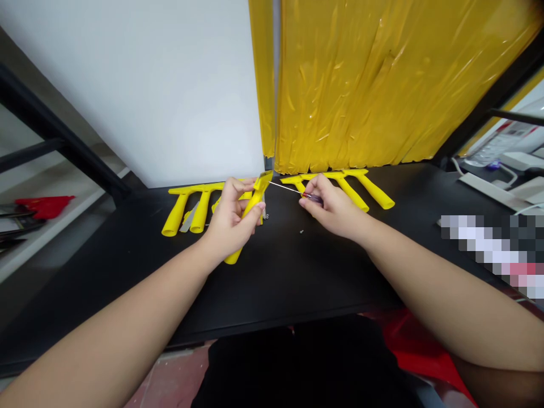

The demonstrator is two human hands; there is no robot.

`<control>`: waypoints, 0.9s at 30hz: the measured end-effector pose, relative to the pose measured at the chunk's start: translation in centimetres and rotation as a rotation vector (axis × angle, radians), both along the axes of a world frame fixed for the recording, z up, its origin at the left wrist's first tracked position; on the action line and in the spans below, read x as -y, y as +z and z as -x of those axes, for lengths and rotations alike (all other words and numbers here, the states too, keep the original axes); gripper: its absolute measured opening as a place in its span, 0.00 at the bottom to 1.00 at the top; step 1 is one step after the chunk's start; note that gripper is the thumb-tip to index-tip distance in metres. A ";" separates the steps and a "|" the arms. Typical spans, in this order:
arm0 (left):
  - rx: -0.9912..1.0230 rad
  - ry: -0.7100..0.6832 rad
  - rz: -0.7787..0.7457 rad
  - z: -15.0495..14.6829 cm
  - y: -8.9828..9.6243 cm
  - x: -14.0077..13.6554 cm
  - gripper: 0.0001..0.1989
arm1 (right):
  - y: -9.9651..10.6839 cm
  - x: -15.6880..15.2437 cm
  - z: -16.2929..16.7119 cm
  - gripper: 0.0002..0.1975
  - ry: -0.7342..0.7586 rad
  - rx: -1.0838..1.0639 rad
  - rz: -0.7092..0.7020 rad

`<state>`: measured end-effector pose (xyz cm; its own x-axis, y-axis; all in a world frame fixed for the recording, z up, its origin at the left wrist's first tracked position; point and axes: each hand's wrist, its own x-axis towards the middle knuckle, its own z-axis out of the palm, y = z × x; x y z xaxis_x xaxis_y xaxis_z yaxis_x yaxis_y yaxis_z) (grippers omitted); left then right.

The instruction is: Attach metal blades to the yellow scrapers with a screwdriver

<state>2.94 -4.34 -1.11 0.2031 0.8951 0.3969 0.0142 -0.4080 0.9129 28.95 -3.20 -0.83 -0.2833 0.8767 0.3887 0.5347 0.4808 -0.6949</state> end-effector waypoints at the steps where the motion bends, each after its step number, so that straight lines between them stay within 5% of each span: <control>1: -0.004 -0.003 -0.015 0.0 0.0 0.0 0.20 | 0.0 -0.1 -0.1 0.12 -0.028 0.008 -0.013; 7: -0.045 -0.070 -0.213 0.2 -0.6 -0.5 0.18 | 0.9 -0.5 -0.3 0.21 0.019 -0.060 0.033; 12: -0.085 -0.084 -0.450 0.3 -0.8 -1.1 0.16 | 1.0 0.1 0.4 0.26 0.259 -0.455 0.590; 14: -0.085 -0.081 -0.474 0.3 -0.7 -1.0 0.16 | 1.0 0.3 0.5 0.25 0.301 -0.486 0.678; 16: -0.093 -0.082 -0.447 0.3 -0.6 -0.9 0.16 | 1.0 0.4 0.5 0.24 0.244 -0.383 0.544; 20: -0.109 -0.073 -0.307 0.4 -0.6 -0.6 0.17 | 1.2 0.7 0.6 0.17 0.067 0.001 -0.060; 22: -0.091 -0.077 -0.236 0.5 -0.5 -0.5 0.17 | 1.4 1.0 0.7 0.17 0.048 0.089 -0.221; 24: -0.073 -0.086 -0.197 0.5 -0.4 -0.3 0.18 | 1.5 1.2 0.8 0.19 0.048 0.076 -0.222; 27: -0.054 -0.083 -0.214 0.4 -0.2 0.0 0.18 | 1.7 1.3 0.7 0.23 0.134 -0.118 0.076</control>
